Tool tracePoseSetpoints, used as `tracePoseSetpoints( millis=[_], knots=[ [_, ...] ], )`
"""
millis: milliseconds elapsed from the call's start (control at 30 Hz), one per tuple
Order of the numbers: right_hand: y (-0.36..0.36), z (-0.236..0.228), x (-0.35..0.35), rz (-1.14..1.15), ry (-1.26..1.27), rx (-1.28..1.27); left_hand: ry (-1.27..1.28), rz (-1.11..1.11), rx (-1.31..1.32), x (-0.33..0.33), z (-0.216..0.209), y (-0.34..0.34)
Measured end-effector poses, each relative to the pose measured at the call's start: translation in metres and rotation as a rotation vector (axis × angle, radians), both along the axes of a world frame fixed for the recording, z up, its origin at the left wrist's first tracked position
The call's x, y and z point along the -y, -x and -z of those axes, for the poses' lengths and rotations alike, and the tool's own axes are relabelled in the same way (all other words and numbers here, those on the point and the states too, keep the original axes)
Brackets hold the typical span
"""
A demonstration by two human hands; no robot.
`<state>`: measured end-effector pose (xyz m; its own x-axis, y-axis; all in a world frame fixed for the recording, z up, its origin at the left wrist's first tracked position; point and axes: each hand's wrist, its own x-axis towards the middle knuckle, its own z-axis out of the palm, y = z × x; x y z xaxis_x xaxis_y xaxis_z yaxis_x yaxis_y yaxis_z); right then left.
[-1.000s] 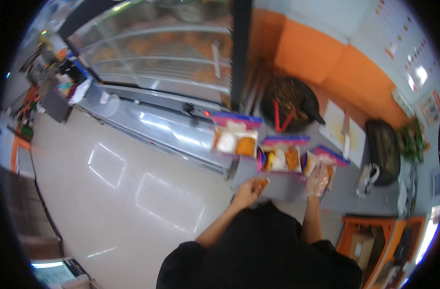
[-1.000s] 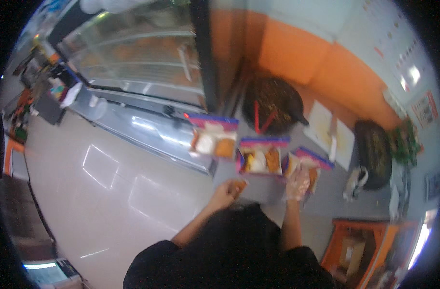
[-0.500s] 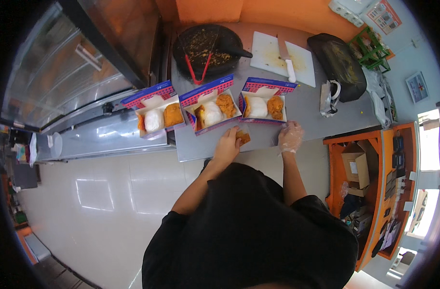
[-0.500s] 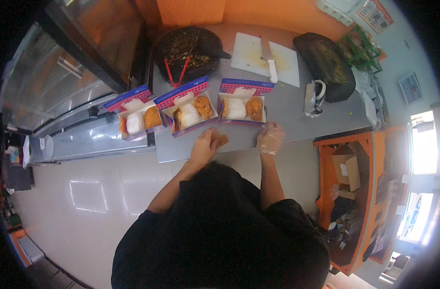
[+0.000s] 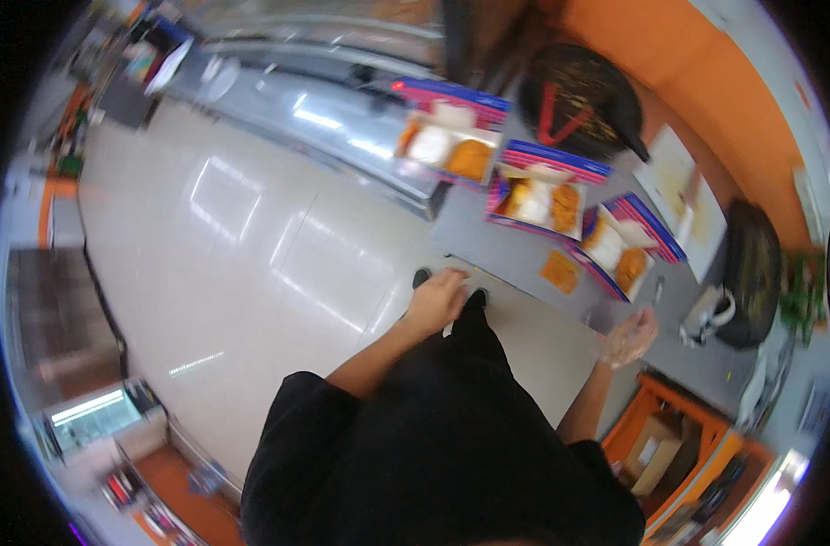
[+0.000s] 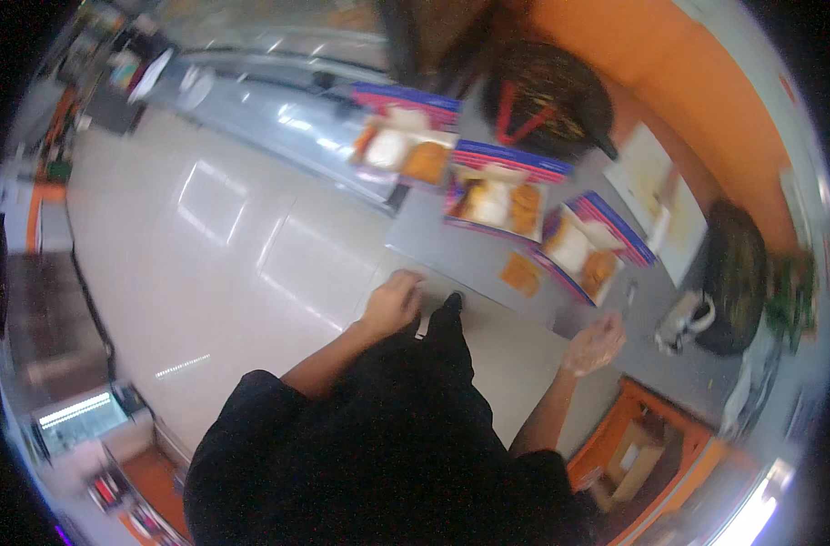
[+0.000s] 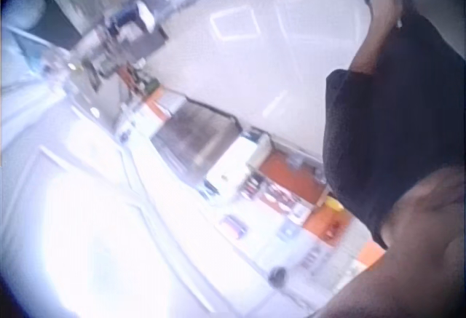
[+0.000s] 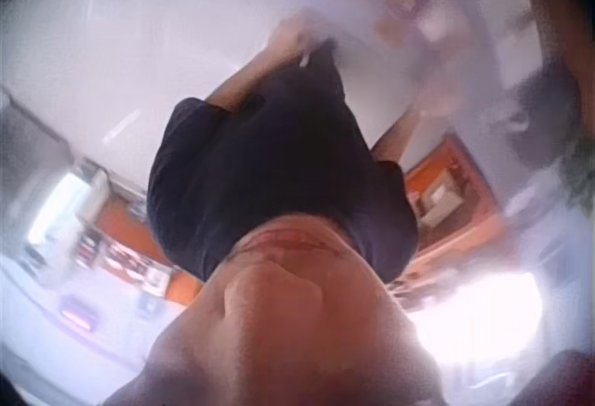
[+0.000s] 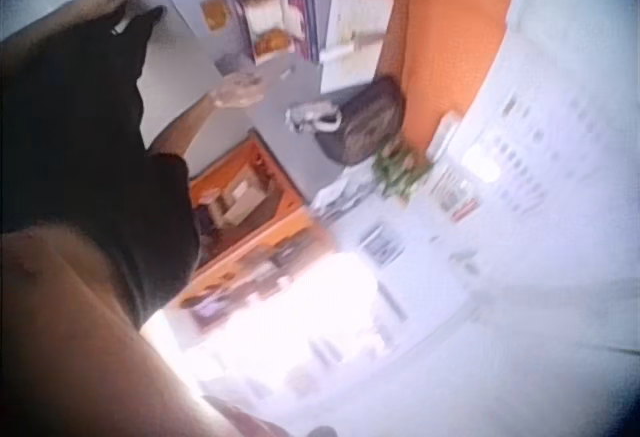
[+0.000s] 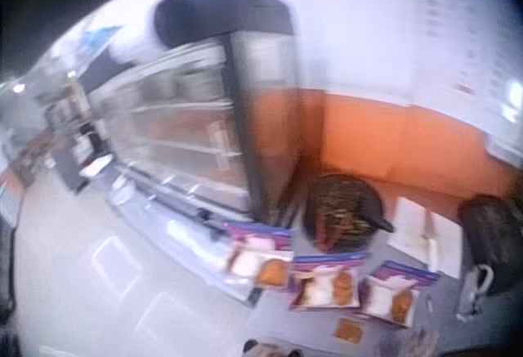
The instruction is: The person assembles multiple food boxes by placing bread, fried chicken, and scrambled eggs into each container. They retrieve items from a warmer and storage bins, then add greens and egg portions using a spoon before arranging the completed boxes on the counter.
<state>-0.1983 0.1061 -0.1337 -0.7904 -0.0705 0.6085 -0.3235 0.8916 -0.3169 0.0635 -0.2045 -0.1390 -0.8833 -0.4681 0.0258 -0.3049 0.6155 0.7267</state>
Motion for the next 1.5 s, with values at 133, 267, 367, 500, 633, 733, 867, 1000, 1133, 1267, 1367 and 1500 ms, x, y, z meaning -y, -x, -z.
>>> tracePoseSetpoints(
  millis=[133,267,367,500,633,733,867,1000,1133,1267,1367,1500],
  knots=[
    [-0.083,-0.002,0.087,-0.551,0.338,0.257,-0.31,-0.486,0.773,0.023,0.083,-0.158],
    [-0.166,-0.014,0.187,-0.871,0.102,0.583,-1.535,-0.928,0.626,0.02,0.139,-0.255],
    [-0.205,-0.006,0.251,-1.009,-0.069,0.735,-1.364,-1.079,0.549,0.026,0.207,-0.316],
    [-0.239,0.051,0.277,-0.86,-0.126,0.919,-0.771,-0.961,0.752,0.105,0.285,-0.388],
    [-0.263,0.068,0.258,-0.71,-0.428,1.016,-0.73,-0.981,0.689,0.244,0.263,-0.338],
    [-0.259,0.12,0.163,-0.508,-0.882,1.05,-0.686,-1.071,0.378,0.332,0.276,-0.257],
    [-0.31,0.122,0.149,-0.271,-0.675,1.26,-1.09,-1.143,-0.072,0.445,0.244,-0.113],
    [-0.304,0.119,0.207,-0.241,-0.558,1.249,-0.819,-1.351,-0.19,0.5,0.341,-0.012],
    [-0.299,0.129,0.285,-0.228,-0.393,1.207,-1.134,-1.5,-0.598,0.517,0.36,0.018],
    [-0.285,0.134,0.34,-0.324,-0.319,1.158,-1.005,-1.438,-0.459,0.519,0.426,0.015],
    [-0.285,0.136,0.368,-0.388,-0.303,1.113,-1.454,-1.355,-0.811,0.517,0.389,0.011],
    [-0.28,0.161,0.373,-0.715,-0.19,1.112,-1.287,-1.109,-0.406,0.516,0.278,-0.028]
  ],
)
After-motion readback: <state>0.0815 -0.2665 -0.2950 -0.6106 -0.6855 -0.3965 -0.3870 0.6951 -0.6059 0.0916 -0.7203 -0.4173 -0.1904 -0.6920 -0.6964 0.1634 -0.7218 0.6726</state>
